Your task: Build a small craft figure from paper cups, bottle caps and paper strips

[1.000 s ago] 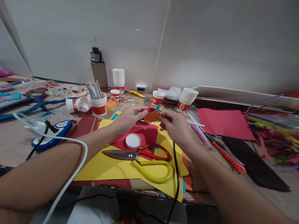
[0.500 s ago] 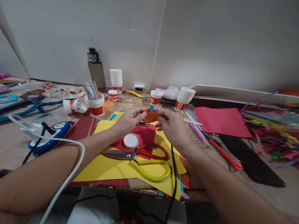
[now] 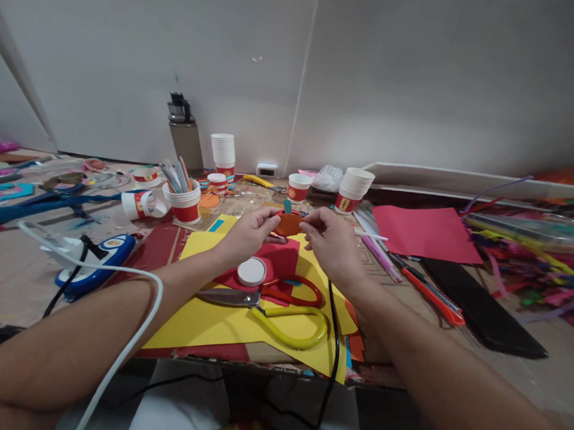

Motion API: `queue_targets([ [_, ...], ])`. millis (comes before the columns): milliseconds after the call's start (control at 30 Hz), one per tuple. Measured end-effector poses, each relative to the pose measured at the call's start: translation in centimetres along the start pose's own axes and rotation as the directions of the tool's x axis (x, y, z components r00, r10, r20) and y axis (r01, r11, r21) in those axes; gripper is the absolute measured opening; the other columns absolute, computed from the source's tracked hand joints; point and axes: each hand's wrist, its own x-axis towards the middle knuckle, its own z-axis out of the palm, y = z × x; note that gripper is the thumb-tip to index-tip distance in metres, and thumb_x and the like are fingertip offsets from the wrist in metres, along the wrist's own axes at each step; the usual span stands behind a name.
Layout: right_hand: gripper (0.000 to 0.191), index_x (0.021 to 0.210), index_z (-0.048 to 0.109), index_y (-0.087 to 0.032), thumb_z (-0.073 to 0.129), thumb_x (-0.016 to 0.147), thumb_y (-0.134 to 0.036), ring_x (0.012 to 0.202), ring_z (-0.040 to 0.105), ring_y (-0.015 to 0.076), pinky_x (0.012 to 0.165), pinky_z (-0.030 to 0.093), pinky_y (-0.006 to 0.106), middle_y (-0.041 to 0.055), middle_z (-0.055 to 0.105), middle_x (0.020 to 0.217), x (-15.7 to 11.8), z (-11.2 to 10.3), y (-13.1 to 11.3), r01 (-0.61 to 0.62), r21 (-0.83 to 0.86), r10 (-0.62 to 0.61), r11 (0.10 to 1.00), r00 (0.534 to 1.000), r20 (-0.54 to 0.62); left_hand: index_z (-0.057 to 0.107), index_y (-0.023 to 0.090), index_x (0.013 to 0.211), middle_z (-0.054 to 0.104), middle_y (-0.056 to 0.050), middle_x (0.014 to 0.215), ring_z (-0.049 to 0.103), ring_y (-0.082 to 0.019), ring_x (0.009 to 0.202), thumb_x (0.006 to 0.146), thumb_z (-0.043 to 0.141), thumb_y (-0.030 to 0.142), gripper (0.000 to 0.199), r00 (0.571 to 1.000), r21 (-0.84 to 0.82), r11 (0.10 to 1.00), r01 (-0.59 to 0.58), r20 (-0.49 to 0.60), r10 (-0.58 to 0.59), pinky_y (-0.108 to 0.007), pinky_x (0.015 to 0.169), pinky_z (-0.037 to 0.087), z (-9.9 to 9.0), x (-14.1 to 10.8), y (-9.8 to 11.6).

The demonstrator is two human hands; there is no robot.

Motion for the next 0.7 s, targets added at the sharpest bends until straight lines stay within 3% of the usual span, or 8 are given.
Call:
queue_targets([
  [167,0.006,0.082,0.058,-0.020,0.058,0.083,-0.026,0.061,0.058,0.0135,0.058,0.049,0.028,0.0002,0.063,0.071,0.3,-0.4,0.1,-0.025,0.074,0.022,0.997,0.999,0.043,0.061,0.016,0.108,0.066,-0.007,0.113,0.065,-0.015,0.092,0.086,0.059,0.040,0.033,1.000,0.009,1.000,-0.027,0.002,0.027,-0.030,0.078,0.059,-0.1,0.1,0.0],
  [467,0.006,0.081,0.060,-0.020,0.057,0.083,-0.024,0.060,0.059,0.0128,0.056,0.046,0.026,-0.0009,0.063,0.069,0.4,-0.4,-0.2,-0.059,0.132,0.042,0.989,0.991,0.126,0.061,0.016,0.108,0.067,-0.007,0.109,0.065,-0.015,0.090,0.085,0.061,0.040,0.034,1.000,-0.011,1.000,0.004,0.014,-0.004,-0.030,0.076,0.059,-0.2,0.1,-0.1],
  [700,0.008,0.074,0.061,-0.019,0.062,0.081,-0.021,0.062,0.057,0.0144,0.060,0.041,0.029,0.0018,0.066,0.070,-0.1,-1.0,-1.9,0.033,-0.148,-0.033,0.988,0.999,0.003,0.061,0.015,0.103,0.066,-0.007,0.106,0.065,-0.015,0.088,0.084,0.061,0.040,0.031,1.000,-0.026,1.000,-0.013,-0.007,0.013,-0.029,0.076,0.058,0.5,-0.2,0.2],
])
